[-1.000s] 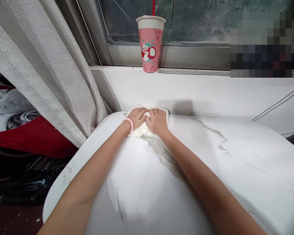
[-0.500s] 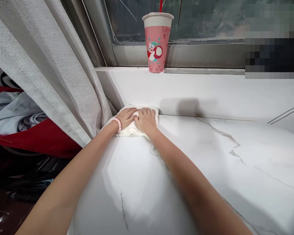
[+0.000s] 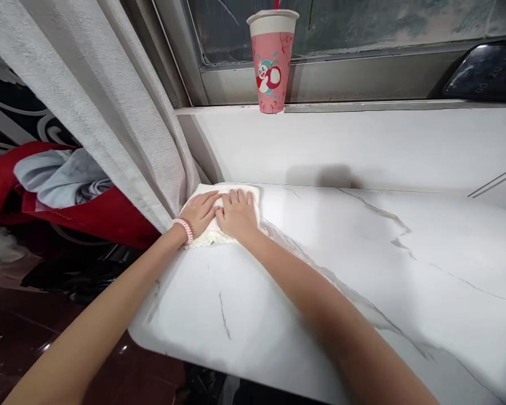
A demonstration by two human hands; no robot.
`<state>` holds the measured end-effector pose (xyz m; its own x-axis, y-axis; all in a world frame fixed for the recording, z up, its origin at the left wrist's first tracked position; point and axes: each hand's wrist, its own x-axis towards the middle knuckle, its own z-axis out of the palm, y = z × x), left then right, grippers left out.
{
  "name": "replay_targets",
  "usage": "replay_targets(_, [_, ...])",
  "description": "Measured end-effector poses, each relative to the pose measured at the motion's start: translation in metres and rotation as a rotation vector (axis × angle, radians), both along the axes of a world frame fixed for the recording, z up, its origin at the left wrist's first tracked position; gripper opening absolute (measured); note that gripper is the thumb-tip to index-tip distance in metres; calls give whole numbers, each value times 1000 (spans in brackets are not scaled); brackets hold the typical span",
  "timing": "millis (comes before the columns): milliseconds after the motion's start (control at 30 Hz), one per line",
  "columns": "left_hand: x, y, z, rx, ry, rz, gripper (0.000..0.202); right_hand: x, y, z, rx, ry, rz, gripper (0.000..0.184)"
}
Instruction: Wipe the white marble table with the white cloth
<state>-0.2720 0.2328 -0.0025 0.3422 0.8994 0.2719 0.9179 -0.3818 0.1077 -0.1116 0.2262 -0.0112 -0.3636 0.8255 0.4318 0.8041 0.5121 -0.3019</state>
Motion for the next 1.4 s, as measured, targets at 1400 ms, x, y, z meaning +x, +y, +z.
replay_targets(1400, [13, -79, -1, 31, 29, 111, 46, 17, -55, 3, -18, -18, 191, 39])
